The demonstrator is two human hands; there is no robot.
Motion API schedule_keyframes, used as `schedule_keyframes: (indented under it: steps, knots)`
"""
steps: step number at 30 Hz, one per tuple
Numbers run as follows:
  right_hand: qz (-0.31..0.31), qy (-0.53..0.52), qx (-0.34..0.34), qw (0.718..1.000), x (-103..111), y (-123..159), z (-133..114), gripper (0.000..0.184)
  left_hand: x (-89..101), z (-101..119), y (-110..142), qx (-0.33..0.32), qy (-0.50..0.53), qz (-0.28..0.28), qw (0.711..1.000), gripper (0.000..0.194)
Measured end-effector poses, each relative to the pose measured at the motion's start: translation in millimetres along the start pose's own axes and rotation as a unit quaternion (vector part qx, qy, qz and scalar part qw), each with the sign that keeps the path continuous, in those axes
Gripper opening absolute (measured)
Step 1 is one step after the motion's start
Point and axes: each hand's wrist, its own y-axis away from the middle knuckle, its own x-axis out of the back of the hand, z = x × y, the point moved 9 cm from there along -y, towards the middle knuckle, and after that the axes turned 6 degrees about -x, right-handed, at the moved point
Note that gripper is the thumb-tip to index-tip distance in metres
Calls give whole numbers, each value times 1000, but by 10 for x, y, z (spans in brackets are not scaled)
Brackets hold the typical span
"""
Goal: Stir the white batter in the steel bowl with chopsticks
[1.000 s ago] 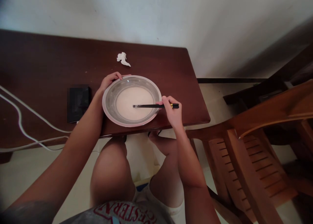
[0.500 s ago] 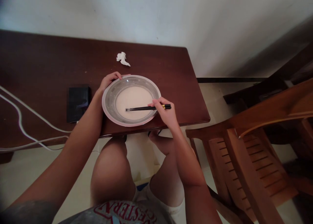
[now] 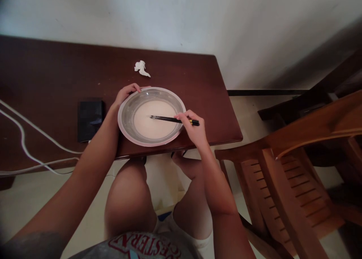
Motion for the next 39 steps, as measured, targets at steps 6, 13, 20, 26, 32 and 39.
schedule_keyframes:
  steps: [6, 13, 20, 26, 32, 39]
  knots:
    - [-10, -21, -19, 1000, -12, 5, 32, 33, 19, -7, -21, -16, -13, -6, 1000, 10]
    - [34, -12, -1, 999, 74, -1, 0, 31, 16, -33, -10, 5, 8, -2, 1000, 11]
    - [-44, -4, -2, 999, -85, 0, -7, 23, 21, -39, -26, -3, 17, -8, 1000, 10]
    - [17, -23, -19, 999, 45, -3, 24, 33, 27, -22, -34, -2, -7, 3, 1000, 12]
    - [-22, 0, 4, 1000, -44, 0, -1, 23, 36, -27, -47, -14, -16, -2, 1000, 12]
    - [-40, -22, -8, 999, -80, 6, 11, 27, 23, -4, -35, -19, -14, -5, 1000, 13]
